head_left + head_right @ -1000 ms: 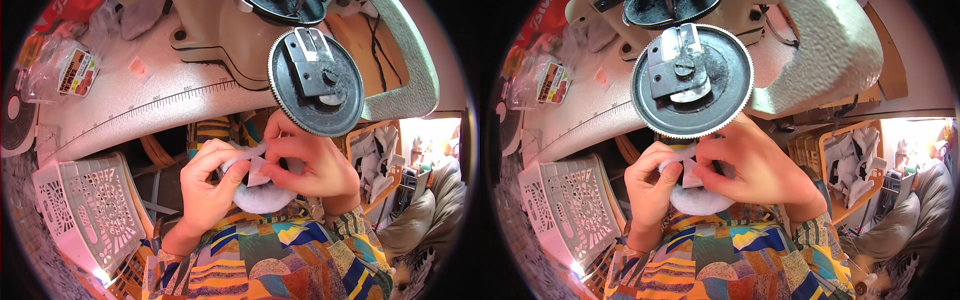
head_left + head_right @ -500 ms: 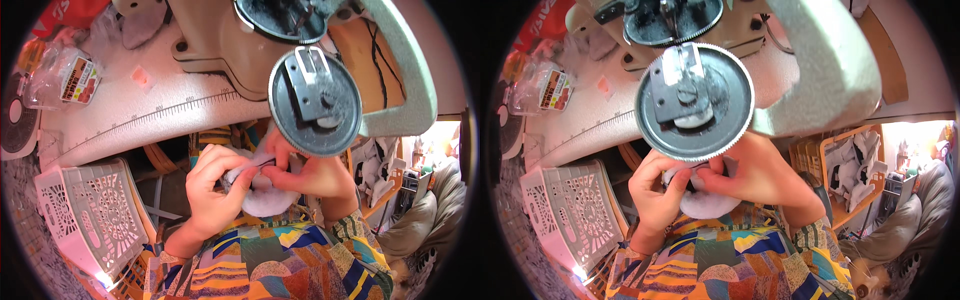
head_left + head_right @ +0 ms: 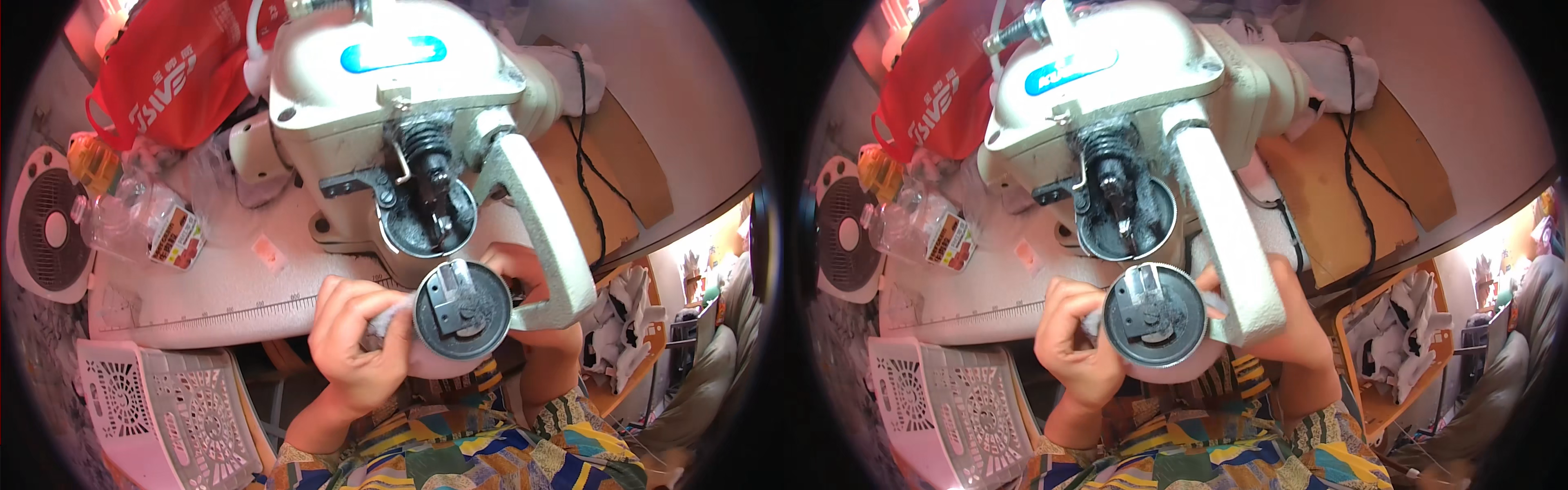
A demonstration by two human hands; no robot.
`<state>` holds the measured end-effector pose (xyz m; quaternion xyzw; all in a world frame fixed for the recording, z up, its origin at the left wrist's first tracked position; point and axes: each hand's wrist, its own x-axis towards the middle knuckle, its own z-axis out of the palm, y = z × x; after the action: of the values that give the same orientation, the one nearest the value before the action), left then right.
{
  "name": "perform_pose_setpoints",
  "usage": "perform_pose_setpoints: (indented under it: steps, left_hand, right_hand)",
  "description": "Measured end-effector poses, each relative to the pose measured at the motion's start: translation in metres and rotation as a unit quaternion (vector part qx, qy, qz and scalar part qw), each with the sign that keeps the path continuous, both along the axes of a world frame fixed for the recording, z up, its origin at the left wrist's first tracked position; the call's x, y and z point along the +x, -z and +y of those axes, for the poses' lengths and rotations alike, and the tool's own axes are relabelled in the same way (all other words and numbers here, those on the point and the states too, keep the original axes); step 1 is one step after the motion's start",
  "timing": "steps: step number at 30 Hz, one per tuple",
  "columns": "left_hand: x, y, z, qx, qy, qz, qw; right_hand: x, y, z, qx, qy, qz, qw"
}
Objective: The person is using a fur sewing machine to stitch together pieces of white and black fuzzy fabric, likely for a plush toy.
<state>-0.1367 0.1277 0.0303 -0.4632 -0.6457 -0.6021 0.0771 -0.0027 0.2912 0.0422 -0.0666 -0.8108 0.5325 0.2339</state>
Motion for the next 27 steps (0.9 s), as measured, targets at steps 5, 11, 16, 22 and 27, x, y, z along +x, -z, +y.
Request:
perform_pose_setpoints:
  steps: [5,11,16,22,27]
  left_hand:
    - [-0.007,-0.011,0.008,0.058,-0.044,-0.061,0.995]
    - [-0.008,-0.017,0.001,0.051,-0.082,0.074,0.993]
    - [-0.004,-0.019,0.008,0.025,-0.069,0.089,0.993]
    - [-0.006,-0.012,0.007,0.048,-0.096,0.071,0.992]
    - [-0.008,-0.015,0.005,0.04,-0.092,0.081,0.992]
  right_hand:
    - [-0.02,-0.011,0.013,-0.022,0.014,0.099,0.995]
    - [-0.028,-0.007,0.012,-0.06,-0.002,0.139,0.988]
    - [-0.016,-0.008,0.008,-0.146,0.041,0.127,0.98]
    - [-0.023,-0.011,0.005,-0.146,0.04,0.141,0.978]
    - [-0.026,-0.015,0.003,-0.156,0.037,0.146,0.976]
